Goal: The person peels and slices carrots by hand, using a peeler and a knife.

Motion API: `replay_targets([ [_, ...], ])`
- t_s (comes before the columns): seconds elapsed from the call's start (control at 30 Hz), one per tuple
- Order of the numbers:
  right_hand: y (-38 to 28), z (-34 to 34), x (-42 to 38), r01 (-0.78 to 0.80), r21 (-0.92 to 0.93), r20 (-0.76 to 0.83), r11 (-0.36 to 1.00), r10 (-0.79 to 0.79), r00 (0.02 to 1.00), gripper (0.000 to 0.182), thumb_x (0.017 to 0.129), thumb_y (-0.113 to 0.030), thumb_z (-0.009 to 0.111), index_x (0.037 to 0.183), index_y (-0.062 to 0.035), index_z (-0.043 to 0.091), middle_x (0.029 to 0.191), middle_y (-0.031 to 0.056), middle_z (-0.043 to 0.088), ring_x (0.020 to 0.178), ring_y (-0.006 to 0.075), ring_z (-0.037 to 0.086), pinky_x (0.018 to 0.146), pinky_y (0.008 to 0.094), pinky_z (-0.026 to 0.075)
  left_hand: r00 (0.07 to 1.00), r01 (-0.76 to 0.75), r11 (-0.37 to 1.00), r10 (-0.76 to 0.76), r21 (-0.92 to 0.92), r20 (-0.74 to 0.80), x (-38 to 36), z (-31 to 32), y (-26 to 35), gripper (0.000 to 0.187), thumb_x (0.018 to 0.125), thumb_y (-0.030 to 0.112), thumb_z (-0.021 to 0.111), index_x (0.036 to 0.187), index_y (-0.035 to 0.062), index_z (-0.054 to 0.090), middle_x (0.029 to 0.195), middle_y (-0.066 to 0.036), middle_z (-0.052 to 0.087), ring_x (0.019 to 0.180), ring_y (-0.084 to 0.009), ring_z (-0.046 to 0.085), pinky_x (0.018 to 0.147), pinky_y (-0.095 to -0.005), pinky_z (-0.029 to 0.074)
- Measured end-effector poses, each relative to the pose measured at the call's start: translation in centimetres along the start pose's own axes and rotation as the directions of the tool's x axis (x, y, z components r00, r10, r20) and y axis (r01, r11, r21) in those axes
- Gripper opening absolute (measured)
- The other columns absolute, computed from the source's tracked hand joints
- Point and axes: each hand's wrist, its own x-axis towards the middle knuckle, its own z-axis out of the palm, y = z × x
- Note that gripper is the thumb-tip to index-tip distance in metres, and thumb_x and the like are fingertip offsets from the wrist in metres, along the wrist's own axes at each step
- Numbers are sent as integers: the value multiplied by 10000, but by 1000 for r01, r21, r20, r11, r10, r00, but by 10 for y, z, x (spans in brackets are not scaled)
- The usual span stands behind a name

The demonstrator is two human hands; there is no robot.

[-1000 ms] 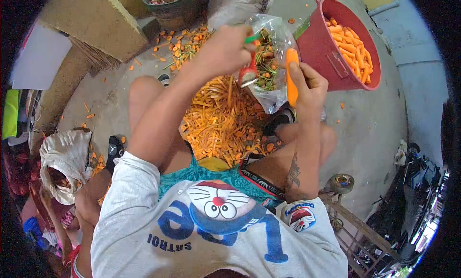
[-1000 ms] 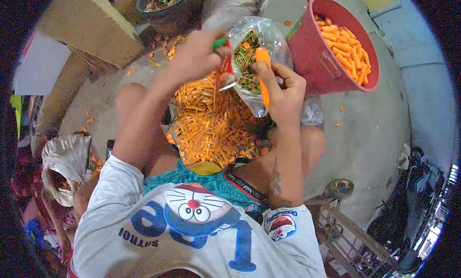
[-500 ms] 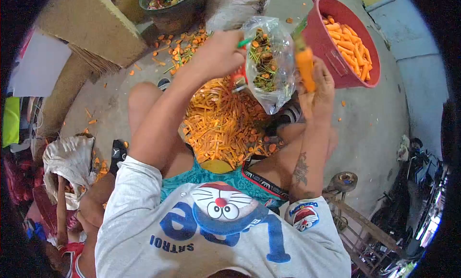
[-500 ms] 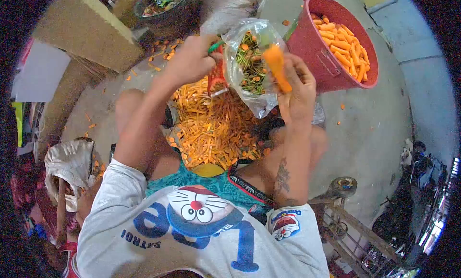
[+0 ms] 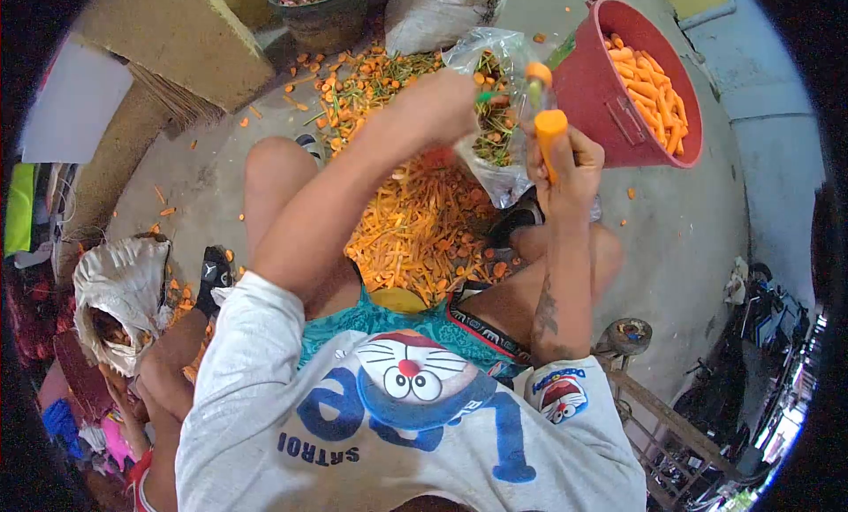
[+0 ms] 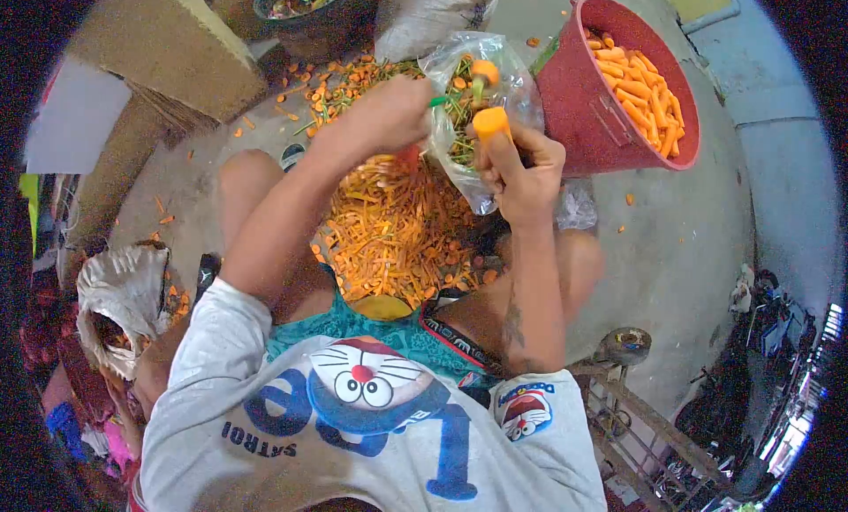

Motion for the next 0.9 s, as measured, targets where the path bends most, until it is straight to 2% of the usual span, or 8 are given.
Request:
replay_targets([
  [0.07,-9,1,1,94,179,135,979,-119,984,296,968,-223,718,1039,62,681,789,59,682,537,45,516,448,182,374,998,53,998,-54,29,14,0,-4,-13,260,779,121,613,919,-92,664,885,-321,677,871,-488,680,810,-540,545],
  [0.17,-27,-13,33,84,186,-362,979,-11,932,430,968,-307,709,1152,73,625,936,123,696,621,104,575,490,186,427,997,68,996,-70,61,39,-12,-26,-14,268,779,133,605,889,-103,670,901,-339,676,879,-483,690,817,-535,550],
  [0.23,-25,-119,89,82,676,-73,732,-45,996,508,971,-335,693,1241,77,571,993,156,682,739,164,603,577,227,488,1000,28,998,-28,52,14,-15,-42,-16,274,777,136,604,890,-106,667,905,-347,673,884,-482,692,823,-533,550],
  [0.3,-56,-134,103,187,890,-273,416,158,949,537,987,-335,653,1310,73,520,1038,174,669,818,200,601,663,286,518,987,159,985,-161,65,27,-17,-44,-23,296,771,156,606,920,-92,673,907,-351,670,896,-483,690,828,-540,546],
  [0.43,-28,-113,117,-59,749,-93,660,194,977,443,991,-309,607,1226,66,604,1036,154,666,845,222,602,724,348,524,994,99,991,-94,92,-55,-18,-44,-36,303,771,160,605,934,-86,673,914,-355,667,905,-492,681,837,-537,545],
  [0.53,41,-65,133,-320,169,6,932,324,946,285,980,-231,593,1163,-23,661,984,47,663,868,152,608,684,309,489,993,84,994,-78,64,-87,-23,-50,-37,304,773,163,606,930,-91,664,921,-354,665,913,-500,671,838,-535,543],
  [0.63,156,-69,160,-462,-249,-134,851,442,887,224,977,-183,554,1102,-21,644,942,17,637,809,137,590,642,295,469,990,132,989,-128,72,-57,-27,-61,-37,303,780,161,607,929,-98,658,921,-352,662,915,-503,667,835,-533,542],
  [0.9,287,-100,172,-590,98,-655,801,498,568,195,902,-174,695,999,-8,658,893,98,685,689,193,656,577,379,518,978,197,980,-193,38,-84,-27,-76,-60,286,736,126,603,873,-119,659,888,-365,654,876,-496,682,804,-529,551],
])
